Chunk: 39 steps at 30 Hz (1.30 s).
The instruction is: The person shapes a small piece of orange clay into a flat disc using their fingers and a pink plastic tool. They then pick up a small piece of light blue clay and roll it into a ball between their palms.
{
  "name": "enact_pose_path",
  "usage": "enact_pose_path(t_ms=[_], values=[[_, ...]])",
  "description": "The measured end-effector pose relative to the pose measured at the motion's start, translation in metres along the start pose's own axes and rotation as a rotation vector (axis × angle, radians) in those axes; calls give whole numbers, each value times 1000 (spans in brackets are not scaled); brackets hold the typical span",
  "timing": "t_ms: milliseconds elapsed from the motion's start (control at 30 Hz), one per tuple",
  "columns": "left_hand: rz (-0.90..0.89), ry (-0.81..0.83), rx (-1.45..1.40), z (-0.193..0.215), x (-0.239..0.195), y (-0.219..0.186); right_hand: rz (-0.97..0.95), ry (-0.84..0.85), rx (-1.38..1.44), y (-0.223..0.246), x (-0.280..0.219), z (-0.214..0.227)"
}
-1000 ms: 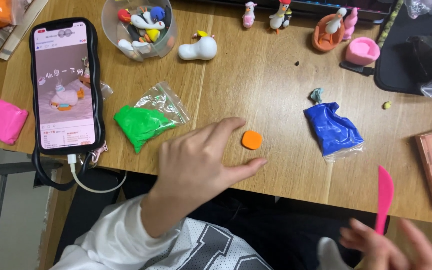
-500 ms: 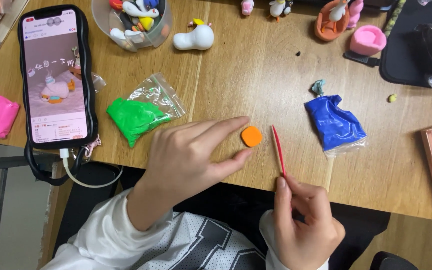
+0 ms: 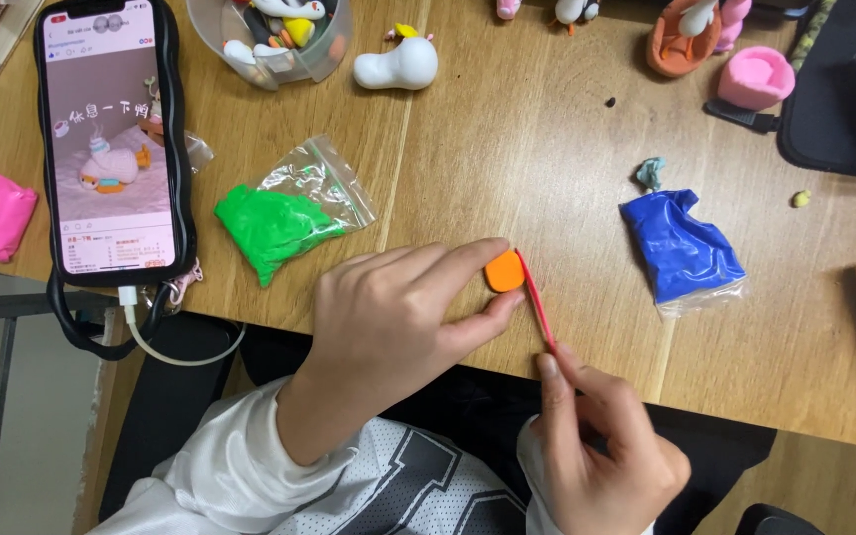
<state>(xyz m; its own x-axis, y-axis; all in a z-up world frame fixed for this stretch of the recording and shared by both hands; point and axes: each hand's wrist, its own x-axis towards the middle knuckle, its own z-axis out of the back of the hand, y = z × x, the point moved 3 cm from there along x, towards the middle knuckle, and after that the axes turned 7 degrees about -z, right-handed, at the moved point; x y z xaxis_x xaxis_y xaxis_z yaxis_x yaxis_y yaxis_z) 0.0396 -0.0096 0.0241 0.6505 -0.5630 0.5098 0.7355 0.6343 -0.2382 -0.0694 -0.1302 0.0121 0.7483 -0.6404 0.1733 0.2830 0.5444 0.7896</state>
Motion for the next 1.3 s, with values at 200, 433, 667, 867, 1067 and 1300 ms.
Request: enact_pose_path(t_ms=[200,433,667,867,1067,1300], values=[[6,-6,18,-1,-1,0,-52,55,32,-1,3,2],[14,-7,12,-2,-1,0,-76,33,62,-1,-1,-1],[13,-4,3,-2,-3,0,-77,8,91,-4,-3,-3],[30,100,-74,1,-1,7,-155,-88,160,-7,-2,0],[-39,513,-199,12,21,18,-196,-36,194,-19,-1,10],[-63,604,-255,5,30,26,-183,9,185,-18,2,16]])
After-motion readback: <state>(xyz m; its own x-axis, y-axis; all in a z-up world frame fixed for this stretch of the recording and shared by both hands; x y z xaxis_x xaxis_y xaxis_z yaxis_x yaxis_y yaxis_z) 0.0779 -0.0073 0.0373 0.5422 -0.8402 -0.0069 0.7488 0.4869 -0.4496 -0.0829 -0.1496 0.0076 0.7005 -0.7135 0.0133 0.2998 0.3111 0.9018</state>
